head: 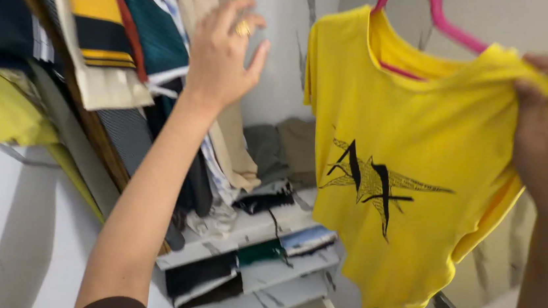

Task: The person picks up t-shirts from a pile on a bed, places each onto a plastic hanger, and hangs them in a wardrobe. The person handles a yellow t-shirt, a dark green t-shirt, a beige t-shirt, and a purple t-shirt, placing each on a hanger and hanging it in the closet.

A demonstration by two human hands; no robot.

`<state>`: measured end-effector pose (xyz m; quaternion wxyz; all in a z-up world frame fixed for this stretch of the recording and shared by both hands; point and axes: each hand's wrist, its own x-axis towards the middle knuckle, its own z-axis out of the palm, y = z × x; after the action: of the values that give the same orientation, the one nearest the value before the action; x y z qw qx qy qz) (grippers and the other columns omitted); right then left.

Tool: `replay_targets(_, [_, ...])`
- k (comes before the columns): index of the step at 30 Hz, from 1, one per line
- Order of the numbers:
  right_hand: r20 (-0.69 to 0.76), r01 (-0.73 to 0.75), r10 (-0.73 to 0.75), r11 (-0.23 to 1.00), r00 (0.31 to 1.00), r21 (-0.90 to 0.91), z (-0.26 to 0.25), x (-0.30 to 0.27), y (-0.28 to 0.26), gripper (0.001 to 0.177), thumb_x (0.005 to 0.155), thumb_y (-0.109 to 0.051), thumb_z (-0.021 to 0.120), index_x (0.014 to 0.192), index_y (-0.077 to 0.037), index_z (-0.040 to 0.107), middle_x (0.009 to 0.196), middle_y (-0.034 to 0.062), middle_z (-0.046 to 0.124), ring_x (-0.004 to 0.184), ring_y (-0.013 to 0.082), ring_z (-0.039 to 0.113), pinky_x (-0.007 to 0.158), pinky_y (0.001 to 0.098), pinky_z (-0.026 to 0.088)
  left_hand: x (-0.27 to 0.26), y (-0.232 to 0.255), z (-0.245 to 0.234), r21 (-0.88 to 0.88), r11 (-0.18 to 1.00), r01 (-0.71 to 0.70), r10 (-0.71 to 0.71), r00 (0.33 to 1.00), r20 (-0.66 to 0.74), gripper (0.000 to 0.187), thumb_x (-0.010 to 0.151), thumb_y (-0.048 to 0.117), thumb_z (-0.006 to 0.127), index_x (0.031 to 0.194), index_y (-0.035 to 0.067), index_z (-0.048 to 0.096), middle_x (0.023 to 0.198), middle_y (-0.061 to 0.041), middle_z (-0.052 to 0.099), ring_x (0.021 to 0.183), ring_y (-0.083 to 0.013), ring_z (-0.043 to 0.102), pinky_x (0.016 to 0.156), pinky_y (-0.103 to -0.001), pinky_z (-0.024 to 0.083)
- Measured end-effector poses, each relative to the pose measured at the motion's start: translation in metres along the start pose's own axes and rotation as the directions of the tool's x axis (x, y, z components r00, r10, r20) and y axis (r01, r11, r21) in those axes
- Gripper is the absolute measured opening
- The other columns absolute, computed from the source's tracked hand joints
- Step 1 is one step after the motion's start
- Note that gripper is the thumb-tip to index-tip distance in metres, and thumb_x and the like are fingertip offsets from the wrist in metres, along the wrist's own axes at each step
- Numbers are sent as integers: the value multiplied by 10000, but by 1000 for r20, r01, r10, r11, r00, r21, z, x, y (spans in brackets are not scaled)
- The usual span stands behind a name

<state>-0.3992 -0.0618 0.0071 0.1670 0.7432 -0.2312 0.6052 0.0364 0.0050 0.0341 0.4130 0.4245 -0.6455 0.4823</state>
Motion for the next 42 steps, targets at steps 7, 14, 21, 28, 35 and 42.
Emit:
replay_targets(7, [-170, 251, -240, 967, 956, 47, 82, 131, -4, 126, 1096, -8, 596, 1180, 80, 630, 1067, 176, 682, 966, 283, 668, 873, 378, 514, 78, -160, -36, 378, 926, -15, 44, 997, -67, 395, 944, 236, 686, 1281, 34, 644, 1314, -201, 570, 1295, -412, 512, 1109, -639, 322])
replay_targets(14, [-262, 346, -365, 931, 893, -118, 177, 241, -64, 48, 1098, 2, 678, 1114, 47, 682, 989, 237, 692, 847, 389, 654, 749, 453, 509, 116, -247, -40, 475, 875, 96, -41, 991, -125, 688, 979, 459, 651, 1499, 19, 557, 1418, -300, 515, 1307, -492, 421, 1021, -794, 146])
replay_targets(21, [-267, 313, -337, 941, 903, -131, 259, 313, -133, 144, 1045, -153, 681, 1161, -72, 708, 1014, 201, 722, 936, 433, 679, 770, 530, 518, 126, -247, -36, 527, 812, 250, -214, 968, -130, 729, 972, 666, 509, 1432, 105, 583, 1366, -185, 584, 1295, -441, 438, 1050, -809, 60])
replay_targets(28, [-220, 177, -212, 970, 952, -170, 329, 369, -161, 177, 997, -236, 666, 1077, -83, 708, 927, 219, 706, 843, 460, 676, 712, 556, 529, 128, -244, -33, 509, 819, 265, -174, 960, -220, 669, 885, 594, 595, 1345, 112, 646, 1208, -137, 646, 1186, -388, 501, 1084, -780, 104])
replay_targets(35, [-218, 94, -123, 986, 968, -139, 402, 401, -195, 172, 938, -189, 662, 1036, -48, 682, 985, 252, 703, 858, 487, 688, 715, 569, 545, 123, -257, -28, 486, 839, 243, -104, 949, -296, 546, 810, 421, 650, 1270, 126, 671, 1160, -118, 645, 1221, -365, 516, 1118, -768, 122])
replay_targets(42, [-94, -29, 33, 999, 995, 45, 459, 396, -238, 203, 880, -147, 619, 985, 21, 664, 989, 280, 708, 915, 490, 685, 782, 540, 556, 115, -268, -24, 475, 849, 231, -91, 950, -299, 566, 812, 400, 641, 1292, 101, 676, 1165, -137, 640, 1199, -390, 512, 1107, -758, 134])
